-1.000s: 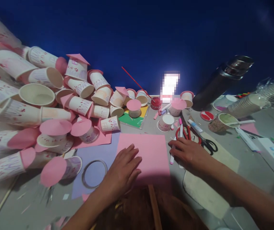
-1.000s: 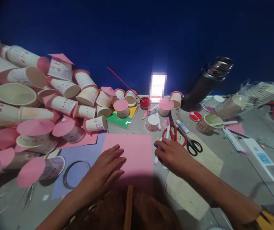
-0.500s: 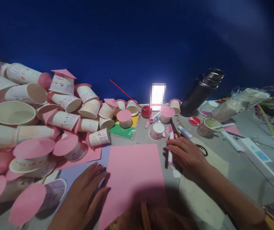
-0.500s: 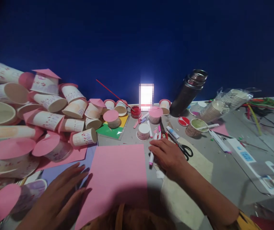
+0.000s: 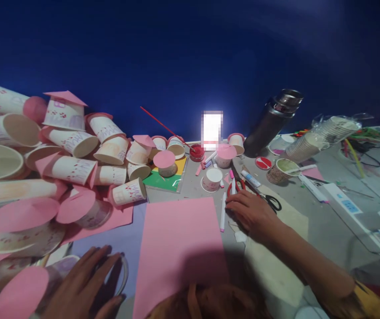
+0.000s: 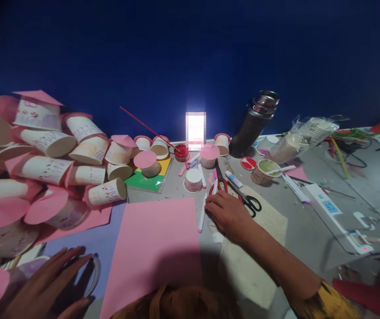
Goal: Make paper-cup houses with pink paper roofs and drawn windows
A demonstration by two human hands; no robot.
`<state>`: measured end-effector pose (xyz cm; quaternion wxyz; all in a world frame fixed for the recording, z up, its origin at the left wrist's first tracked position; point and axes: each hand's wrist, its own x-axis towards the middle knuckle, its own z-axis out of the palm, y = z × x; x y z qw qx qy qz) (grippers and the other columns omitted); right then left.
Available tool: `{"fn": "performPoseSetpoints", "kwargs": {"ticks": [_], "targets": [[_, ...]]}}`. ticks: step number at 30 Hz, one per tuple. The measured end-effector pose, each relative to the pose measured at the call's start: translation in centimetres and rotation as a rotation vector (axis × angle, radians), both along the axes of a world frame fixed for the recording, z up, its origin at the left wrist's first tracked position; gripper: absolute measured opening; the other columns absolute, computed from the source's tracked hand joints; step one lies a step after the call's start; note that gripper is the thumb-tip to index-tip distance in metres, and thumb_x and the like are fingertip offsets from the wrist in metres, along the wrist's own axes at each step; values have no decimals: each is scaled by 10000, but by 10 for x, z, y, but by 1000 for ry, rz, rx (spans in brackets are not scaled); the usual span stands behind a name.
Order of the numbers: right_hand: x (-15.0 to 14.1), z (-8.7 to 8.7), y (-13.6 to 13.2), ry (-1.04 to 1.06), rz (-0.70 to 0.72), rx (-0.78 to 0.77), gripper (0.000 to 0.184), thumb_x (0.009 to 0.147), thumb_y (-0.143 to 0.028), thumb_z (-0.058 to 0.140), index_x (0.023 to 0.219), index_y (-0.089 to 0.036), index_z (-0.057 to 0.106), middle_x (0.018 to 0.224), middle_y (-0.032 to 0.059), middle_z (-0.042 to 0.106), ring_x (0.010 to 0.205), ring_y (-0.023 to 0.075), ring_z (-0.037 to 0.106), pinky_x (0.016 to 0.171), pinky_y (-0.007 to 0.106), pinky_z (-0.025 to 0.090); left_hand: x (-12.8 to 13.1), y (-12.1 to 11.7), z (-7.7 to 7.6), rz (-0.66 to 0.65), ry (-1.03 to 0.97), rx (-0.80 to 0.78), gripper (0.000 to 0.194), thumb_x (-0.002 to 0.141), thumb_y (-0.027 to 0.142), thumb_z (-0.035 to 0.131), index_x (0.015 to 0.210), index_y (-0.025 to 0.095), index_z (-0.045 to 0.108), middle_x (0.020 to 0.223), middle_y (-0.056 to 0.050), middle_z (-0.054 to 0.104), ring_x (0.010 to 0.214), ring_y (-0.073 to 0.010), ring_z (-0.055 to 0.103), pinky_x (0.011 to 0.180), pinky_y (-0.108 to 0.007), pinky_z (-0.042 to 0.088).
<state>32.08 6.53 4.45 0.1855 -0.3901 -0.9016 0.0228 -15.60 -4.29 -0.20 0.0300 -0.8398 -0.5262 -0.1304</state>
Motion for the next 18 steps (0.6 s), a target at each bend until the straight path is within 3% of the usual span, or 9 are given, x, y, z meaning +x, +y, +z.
{"fn": "performPoseSetpoints", "kwargs": {"ticks": [3,6,12,18], "targets": [[4,-1,-8,13,-29,-20,204,993,-128,520,1066,-191,700,1084,121,746,980,260,634,852,408,529,11,-3,14,-3,47,-84,668,881,416,647,1507,278,458,1470,-150,593,1339,-415,567,1017,-543,547],[4,-9,-14,-18,-19,-46,232,972,-161,563,1152,-205,703,1152,135,719,1013,290,621,863,442,526,23,-6,29,85,23,-169,737,881,410,664,1542,215,402,1475,-176,580,1372,-393,536,1097,-543,488],[-5,-23,-8,-165,66,-52,256,916,-107,555,1094,-193,717,1186,152,694,1020,327,588,849,488,510,34,-13,37,168,18,-298,838,874,280,664,1606,226,260,1542,-192,509,1444,-394,458,1140,-601,436],[-12,-9,2,-194,115,-33,220,870,-85,566,996,-207,700,1183,153,705,1001,326,600,849,498,513,41,-8,54,158,-44,-302,807,897,257,636,1602,216,246,1479,-194,541,1337,-371,563,1072,-559,513]]}}
